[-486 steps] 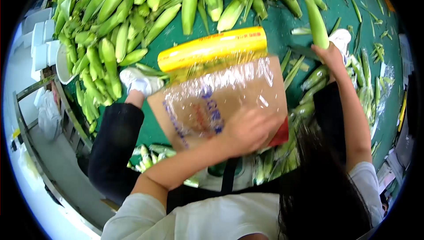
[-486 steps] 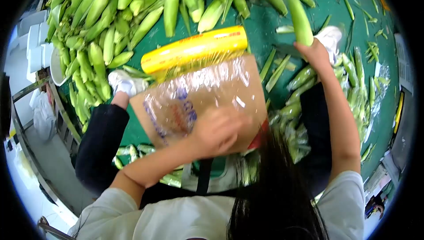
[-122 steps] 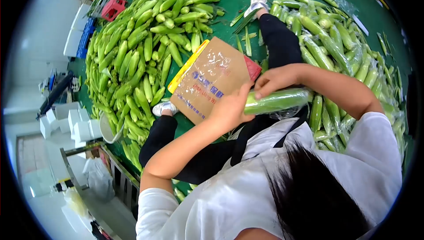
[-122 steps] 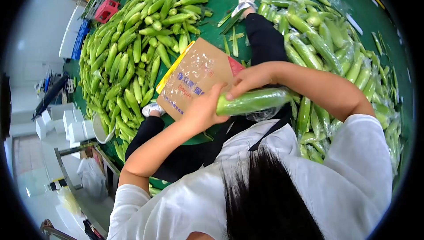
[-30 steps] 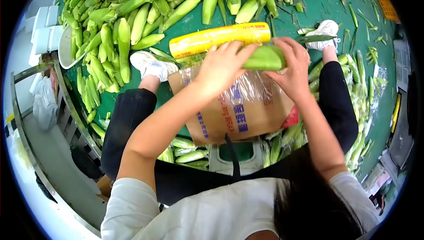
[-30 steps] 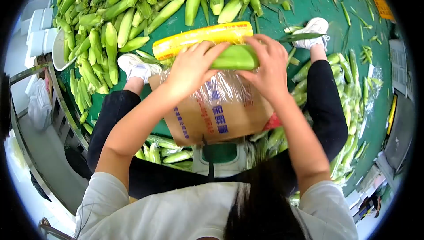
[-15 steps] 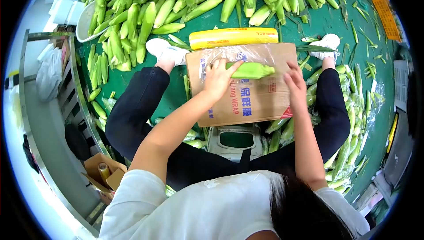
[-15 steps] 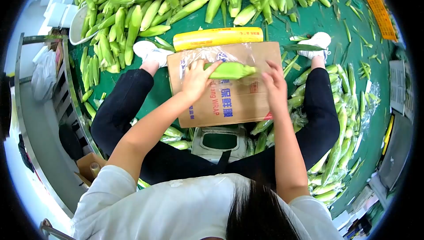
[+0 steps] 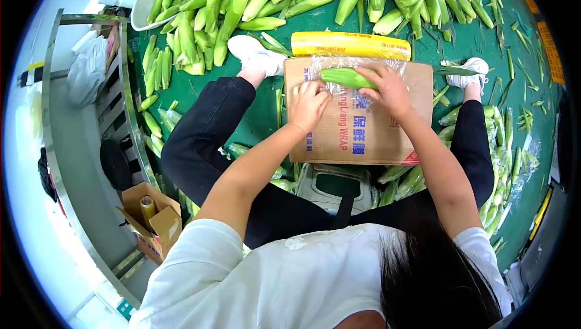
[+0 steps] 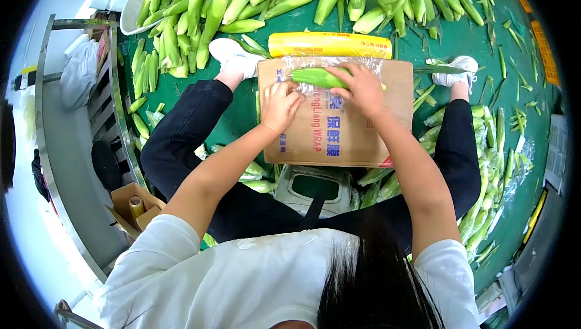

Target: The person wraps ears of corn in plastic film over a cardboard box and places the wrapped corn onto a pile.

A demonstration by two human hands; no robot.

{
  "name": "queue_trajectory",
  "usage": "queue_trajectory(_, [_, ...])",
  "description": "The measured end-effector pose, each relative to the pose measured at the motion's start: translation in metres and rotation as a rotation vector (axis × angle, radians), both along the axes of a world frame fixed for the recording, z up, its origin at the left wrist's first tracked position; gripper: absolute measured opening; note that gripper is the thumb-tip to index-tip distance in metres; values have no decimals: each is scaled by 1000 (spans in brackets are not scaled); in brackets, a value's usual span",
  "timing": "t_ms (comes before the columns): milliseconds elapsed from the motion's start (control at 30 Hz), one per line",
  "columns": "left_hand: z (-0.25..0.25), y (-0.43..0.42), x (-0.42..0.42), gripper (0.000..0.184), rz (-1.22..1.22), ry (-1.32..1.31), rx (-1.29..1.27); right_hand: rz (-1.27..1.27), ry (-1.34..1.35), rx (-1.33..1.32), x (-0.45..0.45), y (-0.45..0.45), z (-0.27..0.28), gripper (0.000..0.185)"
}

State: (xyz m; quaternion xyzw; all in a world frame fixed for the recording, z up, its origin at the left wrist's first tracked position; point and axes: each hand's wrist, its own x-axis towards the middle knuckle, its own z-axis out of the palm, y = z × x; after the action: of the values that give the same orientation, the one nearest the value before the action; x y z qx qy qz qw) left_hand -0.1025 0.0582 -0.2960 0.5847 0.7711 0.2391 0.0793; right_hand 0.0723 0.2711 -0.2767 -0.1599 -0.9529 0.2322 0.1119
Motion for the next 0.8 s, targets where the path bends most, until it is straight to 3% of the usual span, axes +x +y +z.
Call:
queue_trajectory(33, [7, 4, -4, 16, -25, 53, 118, -12, 16, -6, 0, 0, 5, 59])
queue_trajectory(133, [8, -16, -24, 14, -256, -229, -29, 18, -19, 2, 9, -2, 1, 61])
queue_trajectory(267, [56, -47, -40, 12, -530, -269, -108, 234, -102, -36, 45, -34, 11, 61])
queue_trajectory(333, [51, -44, -40, 14, -544, -342, -293, 235, -161, -103, 51, -53, 19, 62])
queue_trajectory(400, [34, -19, -35, 17, -668, -324, -419, 182, -243, -84, 41, -61, 20, 47])
queue_trajectory(467, [-28, 16, -39, 23, -565, -338, -398, 119, -254, -56, 27, -58, 10, 41])
queue_trajectory(533, [0, 68, -51, 33, -632, 101, 103, -11, -125, 1, -2, -34, 3, 33])
queue_trajectory(567, [5, 91, -61, 39, -548, 77, 11, -113, -16, 197, -19, -24, -11, 30])
queue_trajectory(600, [14, 113, -73, 45, -467, 67, -75, -194, -85, 131, -36, -12, -11, 31])
queue_trajectory(667, [53, 151, -103, 46, -139, -544, -162, -363, -196, 11, -69, 15, 3, 33])
queue_trajectory(733, [74, 165, -122, 40, -13, -387, 15, -221, -223, -196, -71, 4, 24, 35])
queue_trajectory(767, [81, 168, -123, 38, -42, -348, -7, -93, -431, -134, -66, -13, 25, 43])
queue_trajectory(800, [76, 175, -120, 37, -145, -434, -50, 74, -123, 175, -53, -26, 12, 48])
